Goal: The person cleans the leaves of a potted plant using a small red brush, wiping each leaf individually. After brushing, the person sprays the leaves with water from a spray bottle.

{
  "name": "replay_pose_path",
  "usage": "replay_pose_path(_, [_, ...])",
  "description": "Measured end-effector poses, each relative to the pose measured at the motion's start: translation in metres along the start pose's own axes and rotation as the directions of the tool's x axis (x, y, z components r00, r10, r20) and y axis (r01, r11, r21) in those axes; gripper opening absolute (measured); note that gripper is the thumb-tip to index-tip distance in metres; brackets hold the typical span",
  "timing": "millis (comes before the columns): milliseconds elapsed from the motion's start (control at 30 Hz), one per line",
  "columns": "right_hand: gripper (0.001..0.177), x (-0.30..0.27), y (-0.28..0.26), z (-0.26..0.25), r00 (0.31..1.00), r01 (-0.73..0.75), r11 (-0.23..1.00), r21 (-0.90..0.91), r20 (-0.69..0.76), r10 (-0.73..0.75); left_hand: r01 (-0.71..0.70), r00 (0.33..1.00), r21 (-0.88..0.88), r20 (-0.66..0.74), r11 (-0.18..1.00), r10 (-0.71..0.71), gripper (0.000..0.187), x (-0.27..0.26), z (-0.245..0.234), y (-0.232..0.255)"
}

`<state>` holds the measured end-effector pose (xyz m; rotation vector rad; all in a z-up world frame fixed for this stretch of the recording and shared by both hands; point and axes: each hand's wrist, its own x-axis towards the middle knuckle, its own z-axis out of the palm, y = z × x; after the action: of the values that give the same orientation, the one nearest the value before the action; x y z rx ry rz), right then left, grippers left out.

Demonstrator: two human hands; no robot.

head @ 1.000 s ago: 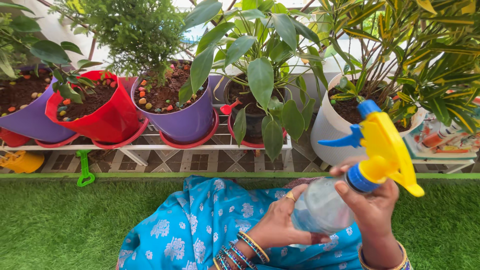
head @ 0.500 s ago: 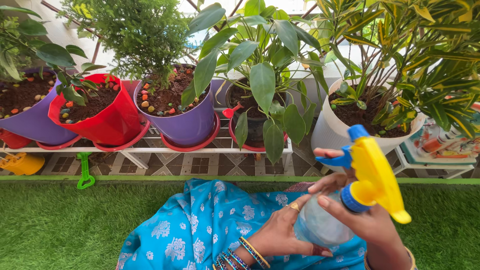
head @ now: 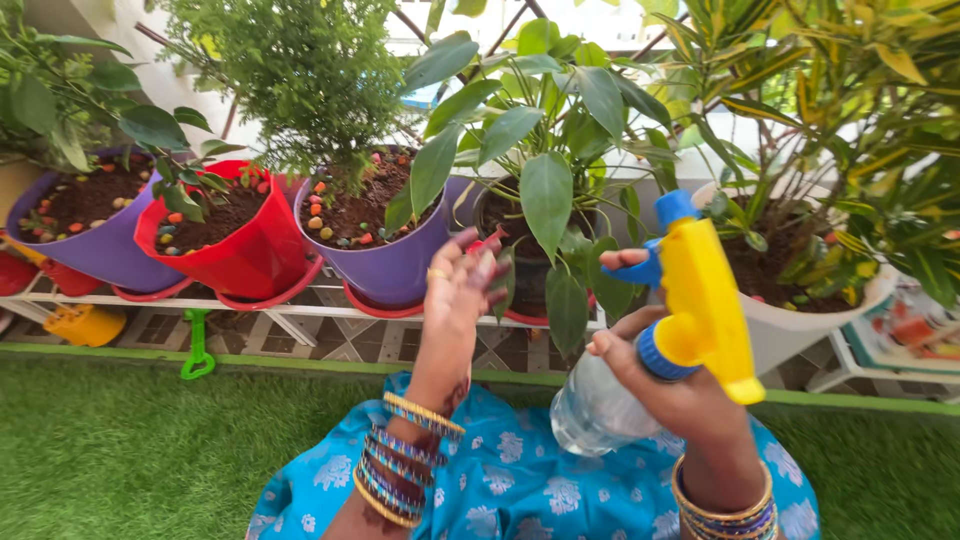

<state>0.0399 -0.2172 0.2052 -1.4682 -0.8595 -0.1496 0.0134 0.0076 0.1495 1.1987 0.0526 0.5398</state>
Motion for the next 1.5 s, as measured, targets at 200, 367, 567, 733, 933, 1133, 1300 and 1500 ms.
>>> replay_pose_path(200, [0.060, -0.009, 0.046, 0.017, 0.996, -0.047, 0.990, -0.136, 0.068, 0.057, 0.060, 0.998, -0.089, 0.008, 0.994, -0.060, 0.062, 0.048, 0.022, 0.000])
replay_pose_path(367, [0.058, -0.012, 0.067, 0.022, 0.998, -0.010, 0.981, -0.192, 0.058, 0.021, 0.075, 0.997, -0.194, -0.017, 0.978, -0.079, 0.064, 0.077, 0.044, -0.015])
replay_pose_path(567, [0.053, -0.009, 0.076, 0.022, 1.000, 0.022, 0.966, -0.259, 0.026, -0.015, -0.052, 0.995, -0.276, 0.073, 0.960, 0.074, 0.063, 0.091, 0.049, -0.030])
replay_pose_path(733, [0.054, -0.007, 0.080, 0.020, 0.999, 0.040, 0.962, -0.271, 0.022, -0.035, -0.030, 0.986, -0.288, 0.150, 0.957, 0.076, 0.051, 0.091, 0.046, -0.033])
replay_pose_path(933, [0.054, -0.006, 0.083, 0.020, 1.000, -0.006, 0.948, -0.319, -0.012, 0.002, -0.073, 0.981, -0.213, 0.161, 0.974, 0.109, 0.043, 0.092, 0.046, -0.034])
replay_pose_path(1133, [0.056, -0.009, 0.085, 0.019, 1.000, -0.024, 0.942, -0.335, -0.015, 0.020, -0.085, 0.978, -0.235, 0.167, 0.968, 0.127, 0.038, 0.094, 0.045, -0.034])
replay_pose_path(1300, [0.050, -0.010, 0.088, 0.021, 0.998, -0.059, 0.959, -0.276, -0.032, 0.053, -0.055, 0.984, -0.282, 0.148, 0.958, 0.100, 0.037, 0.099, 0.047, -0.029])
replay_pose_path(1500, [0.053, -0.008, 0.086, 0.018, 0.999, 0.013, 0.959, -0.282, -0.041, -0.025, 0.078, 0.992, -0.470, 0.122, 0.879, -0.023, 0.043, 0.103, 0.058, -0.017])
